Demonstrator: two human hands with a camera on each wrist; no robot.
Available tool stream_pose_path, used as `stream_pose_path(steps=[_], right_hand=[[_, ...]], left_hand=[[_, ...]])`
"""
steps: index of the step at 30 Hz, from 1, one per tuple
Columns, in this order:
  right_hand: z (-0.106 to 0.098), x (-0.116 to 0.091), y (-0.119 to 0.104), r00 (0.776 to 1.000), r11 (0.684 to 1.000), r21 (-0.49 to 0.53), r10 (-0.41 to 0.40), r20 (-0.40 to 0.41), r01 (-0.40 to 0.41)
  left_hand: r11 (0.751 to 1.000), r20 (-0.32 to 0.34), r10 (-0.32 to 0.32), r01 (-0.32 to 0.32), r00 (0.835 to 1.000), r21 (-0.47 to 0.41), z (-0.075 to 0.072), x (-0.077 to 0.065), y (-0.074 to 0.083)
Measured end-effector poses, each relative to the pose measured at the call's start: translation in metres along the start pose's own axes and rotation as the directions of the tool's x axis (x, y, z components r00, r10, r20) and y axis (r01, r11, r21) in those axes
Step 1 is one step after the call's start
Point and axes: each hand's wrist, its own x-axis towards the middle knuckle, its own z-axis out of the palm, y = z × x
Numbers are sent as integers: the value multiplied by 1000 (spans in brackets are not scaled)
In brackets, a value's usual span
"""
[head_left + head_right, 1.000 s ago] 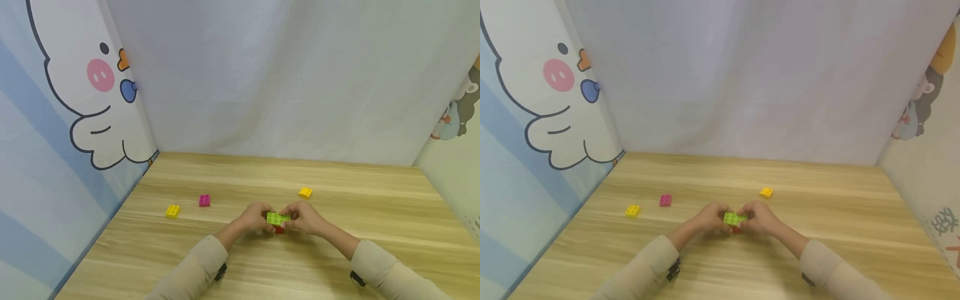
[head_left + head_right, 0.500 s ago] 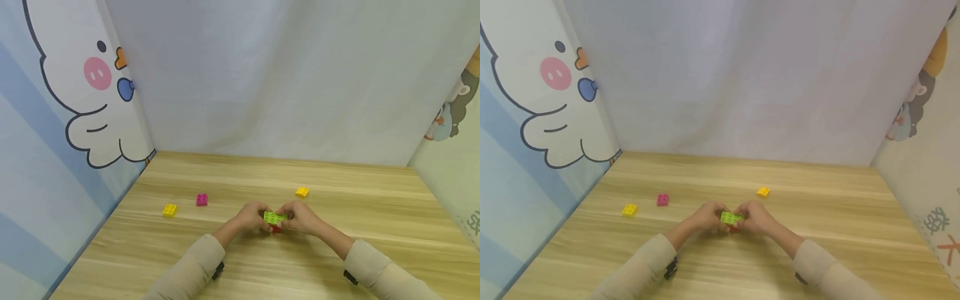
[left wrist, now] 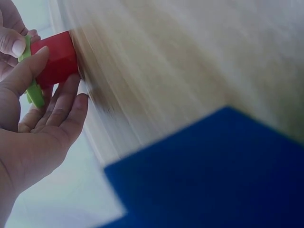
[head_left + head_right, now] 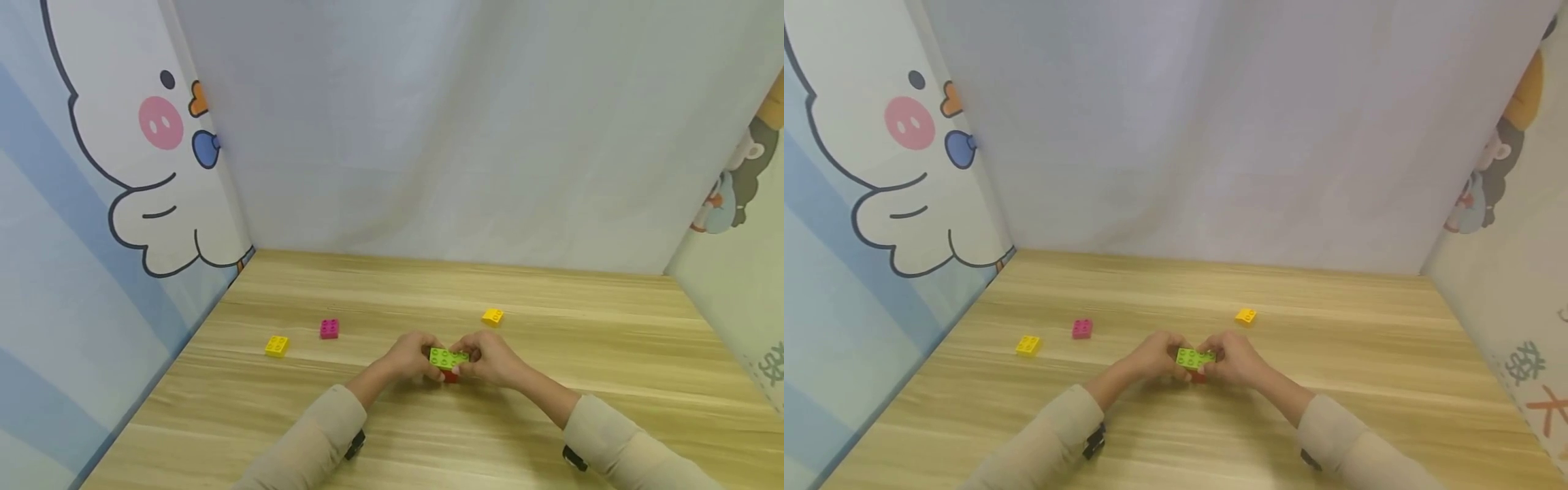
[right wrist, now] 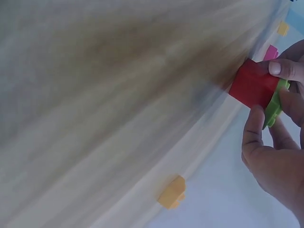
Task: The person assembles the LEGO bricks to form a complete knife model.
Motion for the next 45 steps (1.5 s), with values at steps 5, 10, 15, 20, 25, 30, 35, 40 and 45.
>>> stream_pose_path(steps=[5,10,15,20,25,30,35,40,45], right_hand=[[3,-1,1,999,999,18,35,-29,-35],[3,-4,3,997,998,45,38,-60,-36],[1,-9,4,997,995,94,44,-57,-38],[1,-10,4,998,995,99,33,-48,-28],[2,-11,4,998,996,91,-12,-63,17],[4,-8,4,998,998,68,11,-65,-7],[3,-8,3,998,998,54,21,-60,-17],[2,-9,2,997,998,55,38,-61,-35],[2,-9,4,998,998,54,34,-57,-31]], left_hand=[[1000,-4,-6,6,1000,-12,0,2,-2],[1000,-6,-3,2,1000,-7,0,3,-2],[1000,7,0,-1,1000,1,-1,2,-1],[1000,37,18,-17,999,-17,-4,-2,-2],[999,80,34,-35,996,3,-13,-11,-2],[998,95,33,-38,995,53,-27,-26,-1],[997,89,76,-78,993,23,-40,-37,-5],[993,98,116,-118,988,10,-47,-46,-11],[993,98,116,-118,988,13,-53,-56,-16]])
